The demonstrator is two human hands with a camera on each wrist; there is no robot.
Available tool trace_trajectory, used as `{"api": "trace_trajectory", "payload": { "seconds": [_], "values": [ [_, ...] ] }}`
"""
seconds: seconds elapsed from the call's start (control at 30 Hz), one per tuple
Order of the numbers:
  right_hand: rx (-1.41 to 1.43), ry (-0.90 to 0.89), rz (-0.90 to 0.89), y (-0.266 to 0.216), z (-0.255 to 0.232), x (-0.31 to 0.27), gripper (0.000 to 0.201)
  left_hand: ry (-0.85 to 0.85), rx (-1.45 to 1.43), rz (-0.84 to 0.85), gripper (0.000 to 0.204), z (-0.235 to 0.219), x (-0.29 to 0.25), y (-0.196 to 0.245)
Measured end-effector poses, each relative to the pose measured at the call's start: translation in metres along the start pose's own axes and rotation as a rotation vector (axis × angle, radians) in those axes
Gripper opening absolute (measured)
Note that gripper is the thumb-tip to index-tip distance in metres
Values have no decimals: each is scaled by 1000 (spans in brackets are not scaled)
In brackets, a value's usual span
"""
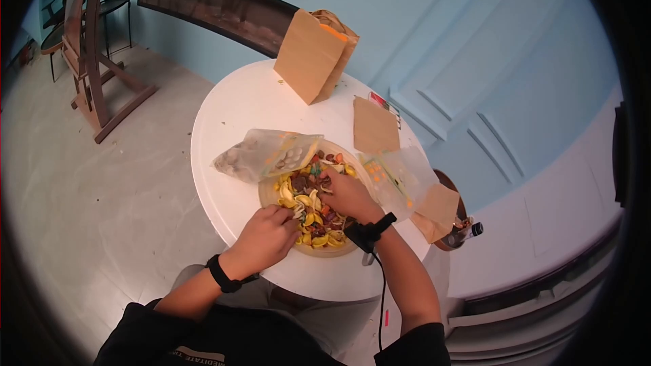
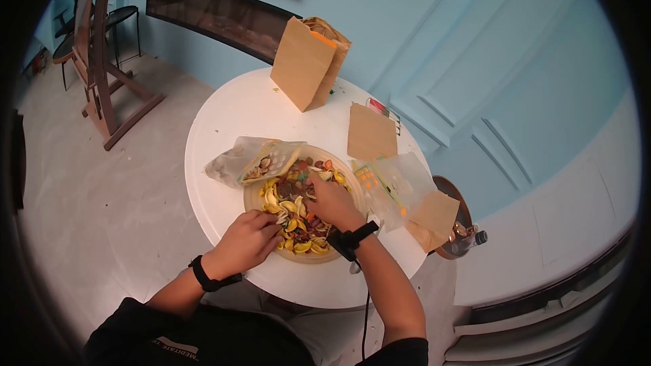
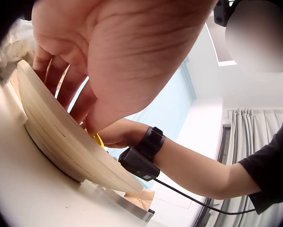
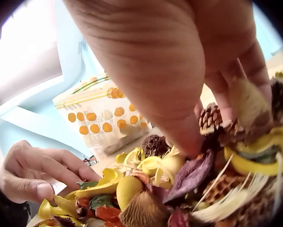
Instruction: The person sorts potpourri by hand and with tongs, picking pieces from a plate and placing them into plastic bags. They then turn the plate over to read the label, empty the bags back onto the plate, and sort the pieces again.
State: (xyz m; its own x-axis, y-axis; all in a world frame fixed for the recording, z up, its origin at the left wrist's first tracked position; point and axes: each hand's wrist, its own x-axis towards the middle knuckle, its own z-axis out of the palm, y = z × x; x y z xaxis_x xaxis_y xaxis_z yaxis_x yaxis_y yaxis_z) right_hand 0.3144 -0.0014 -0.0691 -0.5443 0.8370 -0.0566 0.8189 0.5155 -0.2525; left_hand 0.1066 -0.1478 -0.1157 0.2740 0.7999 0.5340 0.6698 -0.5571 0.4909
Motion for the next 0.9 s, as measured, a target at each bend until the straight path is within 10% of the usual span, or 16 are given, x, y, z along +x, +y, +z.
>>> {"api": "trace_trajectory", "payload": {
  "seconds": [0.17,0.9],
  "values": [
    [341,157,128,20,6,14,34,23,2,-7,21,5,-3,-3],
    [-165,56,0,26,-1,-13,28,-10,41,-44,27,10,-7,0]
  ]
}}
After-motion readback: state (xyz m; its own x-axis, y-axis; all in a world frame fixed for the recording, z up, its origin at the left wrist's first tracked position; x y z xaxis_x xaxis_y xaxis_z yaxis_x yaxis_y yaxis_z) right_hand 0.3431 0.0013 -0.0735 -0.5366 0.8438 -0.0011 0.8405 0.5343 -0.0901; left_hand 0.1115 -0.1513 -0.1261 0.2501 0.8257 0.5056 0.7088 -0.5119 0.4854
